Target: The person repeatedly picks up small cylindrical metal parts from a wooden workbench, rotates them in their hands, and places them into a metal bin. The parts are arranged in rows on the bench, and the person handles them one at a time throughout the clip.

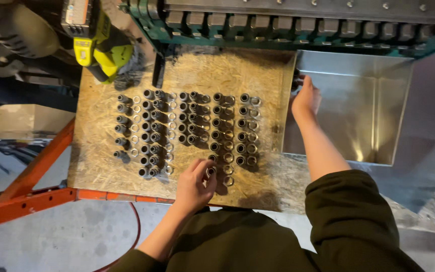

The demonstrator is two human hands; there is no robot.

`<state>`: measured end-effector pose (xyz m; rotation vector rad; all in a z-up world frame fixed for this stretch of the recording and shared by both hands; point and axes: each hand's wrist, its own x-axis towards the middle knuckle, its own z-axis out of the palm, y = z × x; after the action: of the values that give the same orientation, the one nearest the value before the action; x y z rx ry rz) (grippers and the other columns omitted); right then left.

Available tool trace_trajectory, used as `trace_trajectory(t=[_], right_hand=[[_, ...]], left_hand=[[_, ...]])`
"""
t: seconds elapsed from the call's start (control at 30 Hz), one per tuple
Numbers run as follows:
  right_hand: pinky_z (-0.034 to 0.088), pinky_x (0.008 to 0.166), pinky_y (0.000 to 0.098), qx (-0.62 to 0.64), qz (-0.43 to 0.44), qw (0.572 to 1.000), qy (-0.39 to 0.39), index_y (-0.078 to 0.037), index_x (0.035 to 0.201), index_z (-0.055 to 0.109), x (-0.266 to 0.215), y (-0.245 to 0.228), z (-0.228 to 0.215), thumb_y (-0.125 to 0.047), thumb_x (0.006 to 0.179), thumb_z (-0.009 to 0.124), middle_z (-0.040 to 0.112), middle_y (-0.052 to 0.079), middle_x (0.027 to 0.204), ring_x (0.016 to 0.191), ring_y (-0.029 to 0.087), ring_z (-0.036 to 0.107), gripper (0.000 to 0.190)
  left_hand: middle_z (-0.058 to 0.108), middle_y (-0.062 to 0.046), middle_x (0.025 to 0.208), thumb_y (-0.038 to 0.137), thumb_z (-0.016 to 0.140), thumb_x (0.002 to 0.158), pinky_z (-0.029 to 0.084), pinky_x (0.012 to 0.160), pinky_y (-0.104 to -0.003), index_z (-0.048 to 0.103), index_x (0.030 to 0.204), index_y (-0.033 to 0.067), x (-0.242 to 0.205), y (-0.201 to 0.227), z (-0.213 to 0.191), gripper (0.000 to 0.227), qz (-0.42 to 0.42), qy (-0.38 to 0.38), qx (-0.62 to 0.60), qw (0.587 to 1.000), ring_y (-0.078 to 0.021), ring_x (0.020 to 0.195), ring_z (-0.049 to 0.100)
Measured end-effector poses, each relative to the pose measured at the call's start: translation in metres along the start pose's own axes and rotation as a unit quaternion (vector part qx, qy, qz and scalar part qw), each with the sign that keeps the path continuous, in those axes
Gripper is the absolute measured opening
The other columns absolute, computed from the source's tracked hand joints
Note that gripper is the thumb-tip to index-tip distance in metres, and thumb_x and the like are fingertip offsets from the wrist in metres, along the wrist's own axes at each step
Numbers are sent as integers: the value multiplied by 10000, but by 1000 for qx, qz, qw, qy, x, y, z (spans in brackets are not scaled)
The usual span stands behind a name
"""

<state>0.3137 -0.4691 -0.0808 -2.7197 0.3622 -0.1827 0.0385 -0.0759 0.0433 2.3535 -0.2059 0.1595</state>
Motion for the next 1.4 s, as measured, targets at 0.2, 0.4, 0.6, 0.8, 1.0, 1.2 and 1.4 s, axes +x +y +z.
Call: trace_trajectory(t=[0.2, 0.4, 0.6, 0.8, 1.0, 1.2, 1.4], right_hand=[[656, 1008, 653, 2, 10, 1000, 19, -25, 1313, 659, -14, -12, -20, 125, 1062, 697, 879, 252, 1273, 1140, 526, 846, 295], [678, 1021, 521, 116, 154, 973, 124, -286, 1315, 695, -84, -19, -66, -307, 829, 982, 890, -17, 1147, 1098, 344, 865, 565], [685, 914, 465, 318, 15, 929, 188, -64, 1251, 716, -213, -97, -125, -102, 900, 1031, 834, 198, 1083, 998, 389, 845, 474], [687, 806, 366, 519, -1, 853, -47, -10, 1121, 883, -315, -173, -113, -17, 783, 1021, 870, 140, 915, 787, 202, 815, 365], [665, 756, 331, 631, 82, 761, -125, 110, 1144, 904, -337, -193, -86, 24, 857, 1041, 862, 168, 900, 799, 149, 740, 330], [640, 803, 344, 637, 149, 742, -144, 130, 1122, 903, -356, -210, -98, 47, 885, 1015, 850, 178, 907, 825, 169, 732, 275], [632, 747, 331, 625, 144, 753, -150, 127, 1136, 927, -366, -241, -123, 46, 907, 1000, 842, 162, 859, 784, 152, 702, 254]], left_hand=[[789, -53, 1041, 87, 857, 854, 645, 620, -385, 839, 1225, 161, -11, -19, -7, 379, -60, 8, -71, 996, -261, 677, 801], [799, -58, 1026, 101, 868, 845, 636, 630, -407, 853, 1221, 150, 3, -20, -23, 379, -80, -4, -93, 992, -270, 663, 796], [805, -91, 1017, 101, 894, 842, 641, 641, -396, 863, 1242, 104, 17, -15, -37, 401, -28, -14, -188, 982, -273, 660, 794], [829, -210, 1201, 3, 920, 797, 685, 872, -551, 885, 1428, 139, 33, 16, -74, 646, 103, -99, -289, 947, -476, 964, 851], [838, -123, 1059, 11, 994, 808, 720, 783, -382, 942, 1257, 92, 22, -12, -76, 459, 76, -60, -365, 926, -246, 814, 843], [751, -106, 935, 68, 1062, 810, 722, 810, -376, 932, 1219, 37, 6, -32, -81, 430, 36, -73, -429, 900, -226, 800, 834], [774, -118, 889, 50, 1113, 728, 731, 790, -387, 913, 1163, 3, -10, -43, -84, 481, -11, -80, -451, 889, -212, 798, 841]])
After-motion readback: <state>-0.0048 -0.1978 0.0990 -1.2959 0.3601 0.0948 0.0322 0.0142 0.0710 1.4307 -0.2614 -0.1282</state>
